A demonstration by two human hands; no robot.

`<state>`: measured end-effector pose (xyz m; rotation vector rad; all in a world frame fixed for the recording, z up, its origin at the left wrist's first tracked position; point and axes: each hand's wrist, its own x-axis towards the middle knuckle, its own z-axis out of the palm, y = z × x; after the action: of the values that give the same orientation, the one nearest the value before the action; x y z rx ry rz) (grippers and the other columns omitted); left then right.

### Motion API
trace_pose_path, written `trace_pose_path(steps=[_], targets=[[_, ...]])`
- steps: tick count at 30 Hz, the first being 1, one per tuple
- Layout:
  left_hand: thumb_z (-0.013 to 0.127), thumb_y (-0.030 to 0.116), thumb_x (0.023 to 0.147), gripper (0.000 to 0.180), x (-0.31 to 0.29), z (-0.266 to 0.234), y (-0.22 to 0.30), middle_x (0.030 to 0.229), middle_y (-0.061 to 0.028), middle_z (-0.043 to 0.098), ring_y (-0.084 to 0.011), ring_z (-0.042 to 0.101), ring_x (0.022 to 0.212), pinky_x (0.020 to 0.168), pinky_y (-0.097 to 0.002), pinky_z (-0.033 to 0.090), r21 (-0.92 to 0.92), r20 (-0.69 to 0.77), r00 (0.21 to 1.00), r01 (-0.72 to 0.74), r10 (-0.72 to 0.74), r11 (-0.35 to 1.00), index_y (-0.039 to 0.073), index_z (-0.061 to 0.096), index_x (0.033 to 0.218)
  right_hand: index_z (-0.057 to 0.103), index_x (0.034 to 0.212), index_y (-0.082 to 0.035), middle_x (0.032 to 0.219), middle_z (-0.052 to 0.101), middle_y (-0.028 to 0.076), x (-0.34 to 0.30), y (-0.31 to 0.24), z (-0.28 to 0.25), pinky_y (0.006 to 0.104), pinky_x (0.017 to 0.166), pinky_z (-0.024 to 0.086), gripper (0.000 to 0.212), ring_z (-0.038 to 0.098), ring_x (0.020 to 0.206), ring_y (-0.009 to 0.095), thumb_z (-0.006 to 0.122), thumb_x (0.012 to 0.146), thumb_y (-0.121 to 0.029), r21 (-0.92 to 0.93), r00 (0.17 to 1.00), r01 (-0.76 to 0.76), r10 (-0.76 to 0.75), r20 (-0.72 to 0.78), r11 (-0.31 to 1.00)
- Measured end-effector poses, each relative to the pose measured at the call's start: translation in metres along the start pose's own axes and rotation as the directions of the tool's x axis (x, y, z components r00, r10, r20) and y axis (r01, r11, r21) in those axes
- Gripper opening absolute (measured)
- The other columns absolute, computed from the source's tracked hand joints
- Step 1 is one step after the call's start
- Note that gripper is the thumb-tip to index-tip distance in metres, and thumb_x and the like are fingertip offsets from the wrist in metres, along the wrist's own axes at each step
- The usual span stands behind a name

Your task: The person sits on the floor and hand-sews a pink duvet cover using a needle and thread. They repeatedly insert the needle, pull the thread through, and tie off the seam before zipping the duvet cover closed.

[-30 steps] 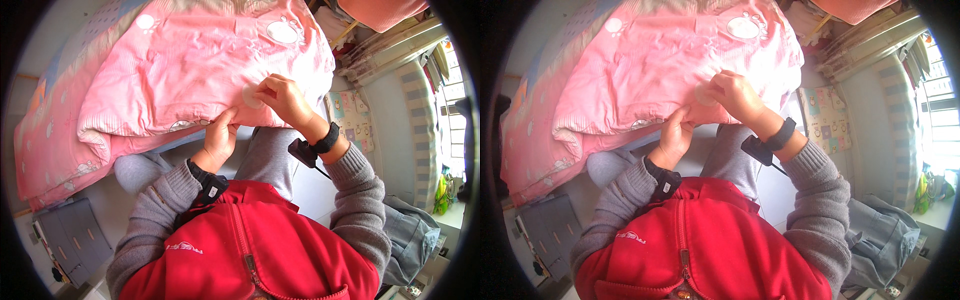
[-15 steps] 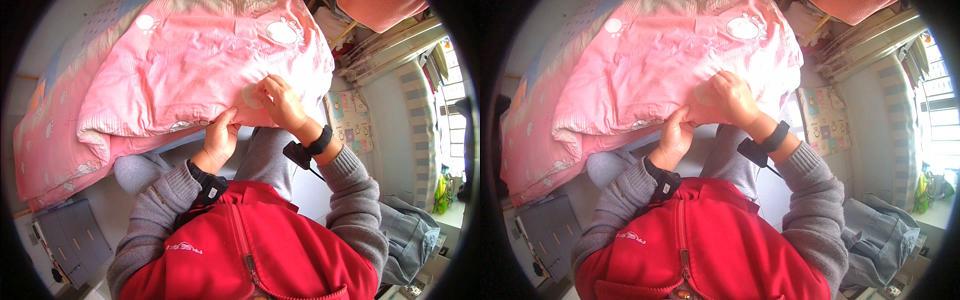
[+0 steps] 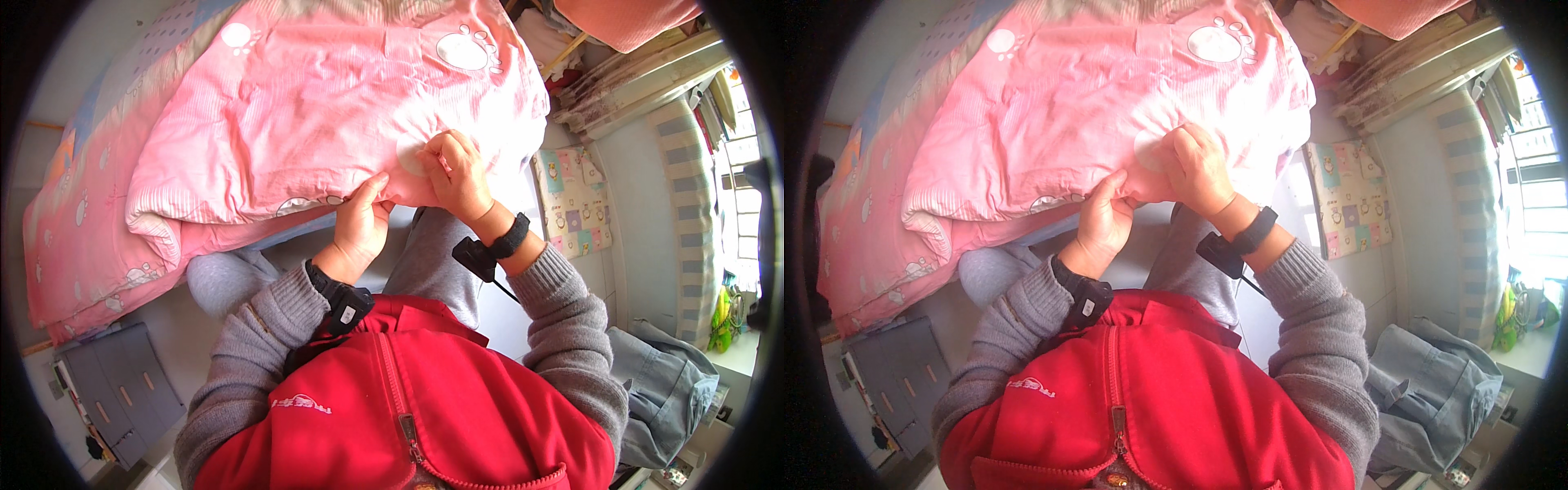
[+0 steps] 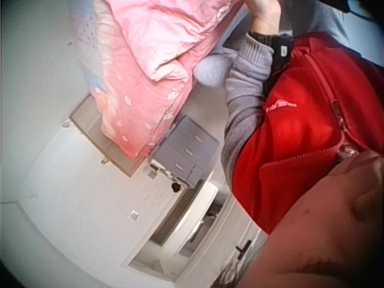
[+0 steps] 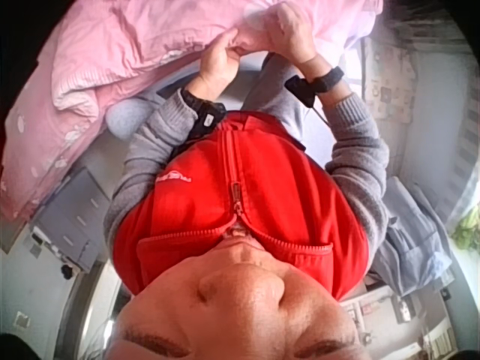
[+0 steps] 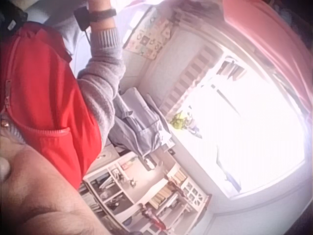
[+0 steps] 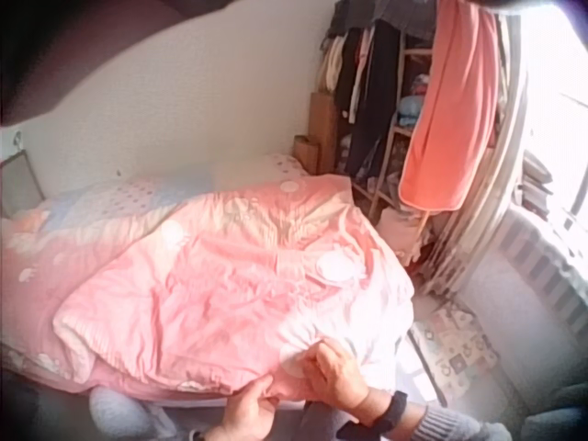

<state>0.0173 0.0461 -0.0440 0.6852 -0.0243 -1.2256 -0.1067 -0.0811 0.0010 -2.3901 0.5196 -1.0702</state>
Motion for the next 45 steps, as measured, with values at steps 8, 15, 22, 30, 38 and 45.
trace_pose_path(steps=[8,15,22,30,38,45], targets=[[0.059,0.011,0.091,0.014,-0.001,0.002,-0.002,0.099,-0.0044,0.066,-0.0149,0.061,0.09,0.082,-0.032,0.05,0.051,0.0,1.0,-0.002,0.002,0.999,0.005,0.064,0.102,0.058,0.078,-0.002,0.075,0.059,0.01,-0.002,0.001,0.012,0.0364,0.065,0.045,0.008,0.057,0.069,0.029,0.065,0.079,-0.004,-0.005,1.0,0.021,-0.021,0.006,1.0],[0.058,0.012,0.091,0.018,0.003,-0.003,0.003,0.104,-0.0051,0.065,-0.0157,0.06,0.095,0.089,-0.0344,0.048,0.076,0.063,0.997,0.041,-0.046,0.996,0.004,0.063,0.107,0.061,0.082,0.001,0.073,0.061,0.01,0.004,-0.002,-0.001,0.0322,0.064,0.047,0.009,0.059,0.069,0.022,0.066,0.082,-0.007,0.015,0.987,0.023,-0.025,0.158,1.0],[0.059,0.013,0.092,0.009,-0.003,0.008,0.004,0.093,-0.0023,0.065,-0.0134,0.06,0.088,0.088,-0.0327,0.047,0.069,0.098,0.995,-0.024,0.017,0.997,0.007,0.065,0.095,0.063,0.085,0.0,0.079,0.062,0.017,0.007,-0.002,-0.007,0.0382,0.064,0.049,0.017,0.062,0.071,0.03,0.066,0.081,-0.016,0.104,0.939,-0.323,0.305,0.157,0.941],[0.059,0.011,0.091,0.01,-0.003,0.005,0.008,0.097,-0.0038,0.066,-0.015,0.061,0.09,0.088,-0.0334,0.048,0.065,0.096,0.995,0.016,-0.022,0.998,0.006,0.064,0.097,0.058,0.087,0.001,0.082,0.061,0.012,0.01,-0.005,-0.019,0.0336,0.068,0.049,0.006,0.061,0.075,0.023,0.062,0.085,-0.004,0.095,0.973,-0.2,0.186,0.14,0.975],[0.059,0.013,0.09,0.011,-0.003,0.005,0.006,0.097,-0.0042,0.066,-0.0153,0.061,0.091,0.088,-0.034,0.049,0.083,0.06,0.998,0.012,-0.017,0.996,0.006,0.064,0.098,0.057,0.086,0.001,0.081,0.06,0.012,0.009,-0.004,-0.023,0.0335,0.071,0.049,0.005,0.062,0.078,0.026,0.06,0.086,-0.003,0.109,0.964,-0.22,0.199,0.176,0.969],[0.058,0.015,0.091,0.013,0.0,-0.005,0.002,0.094,-0.0042,0.066,-0.0163,0.062,0.09,0.086,-0.0356,0.051,0.104,0.067,0.998,0.0,-0.007,0.995,0.005,0.064,0.096,0.055,0.082,-0.001,0.08,0.057,0.013,0.005,-0.004,-0.012,0.0387,0.071,0.047,0.006,0.058,0.078,0.034,0.061,0.081,-0.003,-0.04,0.993,-0.034,0.039,0.114,0.999]])
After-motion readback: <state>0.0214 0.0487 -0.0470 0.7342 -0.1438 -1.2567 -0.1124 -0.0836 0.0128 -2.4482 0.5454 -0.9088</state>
